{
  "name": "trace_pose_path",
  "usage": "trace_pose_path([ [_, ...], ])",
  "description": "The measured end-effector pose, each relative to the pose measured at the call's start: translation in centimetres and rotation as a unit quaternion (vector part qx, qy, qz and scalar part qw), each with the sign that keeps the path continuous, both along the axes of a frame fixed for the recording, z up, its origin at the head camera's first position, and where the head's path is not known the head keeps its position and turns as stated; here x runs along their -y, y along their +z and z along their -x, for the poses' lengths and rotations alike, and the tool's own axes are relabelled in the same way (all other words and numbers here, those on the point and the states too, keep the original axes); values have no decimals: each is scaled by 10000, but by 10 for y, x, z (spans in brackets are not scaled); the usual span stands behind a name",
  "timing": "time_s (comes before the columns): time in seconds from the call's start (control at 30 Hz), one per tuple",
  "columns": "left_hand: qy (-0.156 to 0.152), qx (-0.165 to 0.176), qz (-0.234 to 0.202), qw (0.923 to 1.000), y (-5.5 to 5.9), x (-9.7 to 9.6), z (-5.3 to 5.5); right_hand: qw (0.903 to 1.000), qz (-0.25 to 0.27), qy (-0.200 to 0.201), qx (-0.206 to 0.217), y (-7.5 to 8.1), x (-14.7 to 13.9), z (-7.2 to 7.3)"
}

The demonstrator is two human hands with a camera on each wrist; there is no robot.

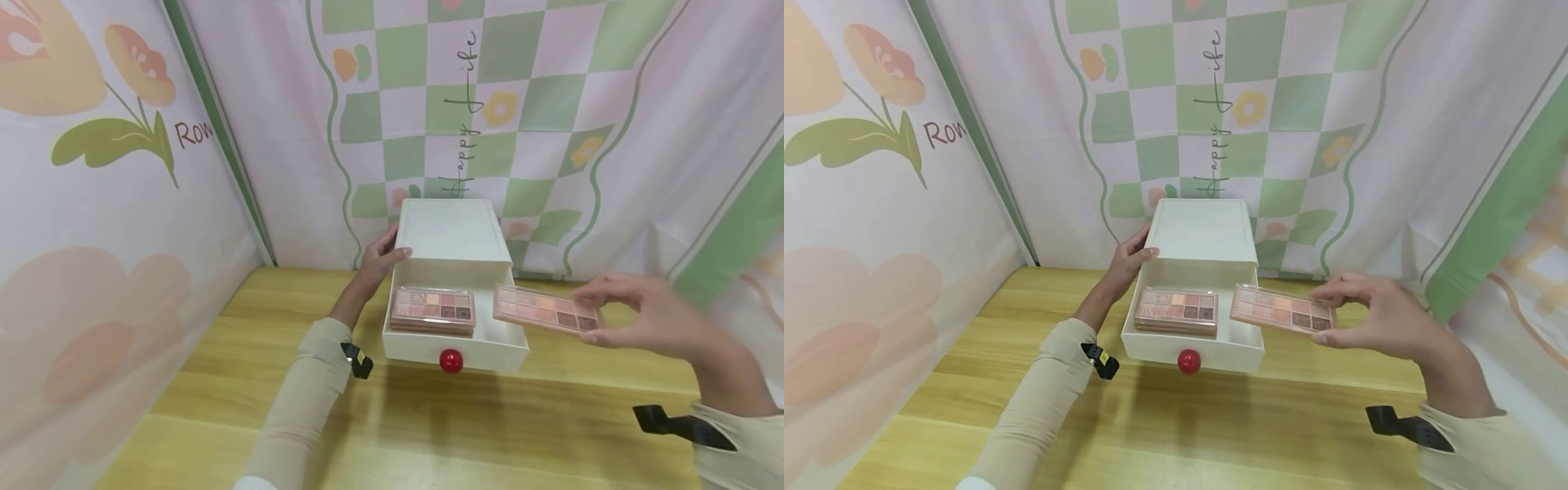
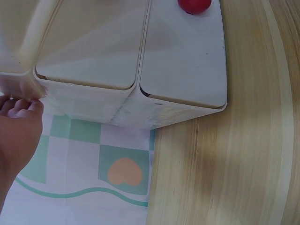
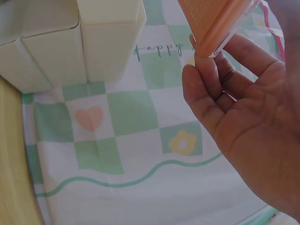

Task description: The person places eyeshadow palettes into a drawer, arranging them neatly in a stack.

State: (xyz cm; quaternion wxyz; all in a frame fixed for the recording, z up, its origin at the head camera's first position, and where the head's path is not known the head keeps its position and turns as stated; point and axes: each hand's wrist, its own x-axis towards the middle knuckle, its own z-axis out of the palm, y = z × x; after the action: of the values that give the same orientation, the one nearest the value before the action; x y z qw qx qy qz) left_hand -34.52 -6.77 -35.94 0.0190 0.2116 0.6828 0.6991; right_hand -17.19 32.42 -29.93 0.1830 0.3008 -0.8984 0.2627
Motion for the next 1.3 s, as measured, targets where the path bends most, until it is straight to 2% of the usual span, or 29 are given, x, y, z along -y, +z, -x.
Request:
trace_pose_path([
  [0.27,49,-13,36,10000,2,0,-2,9994,-231,-160,187,8,23,15],
  [0.5,37,14,14,10000,0,1,-2,9979,108,614,200,9,37,23],
  [0.73,58,0,29,10000,-2,0,-2,9953,241,916,219,11,52,33],
  [0.97,32,-46,21,10000,-1,0,-2,9965,50,801,247,11,65,43],
  [1.3,39,-105,6,9999,2,-1,-3,9944,174,863,591,9,83,52],
])
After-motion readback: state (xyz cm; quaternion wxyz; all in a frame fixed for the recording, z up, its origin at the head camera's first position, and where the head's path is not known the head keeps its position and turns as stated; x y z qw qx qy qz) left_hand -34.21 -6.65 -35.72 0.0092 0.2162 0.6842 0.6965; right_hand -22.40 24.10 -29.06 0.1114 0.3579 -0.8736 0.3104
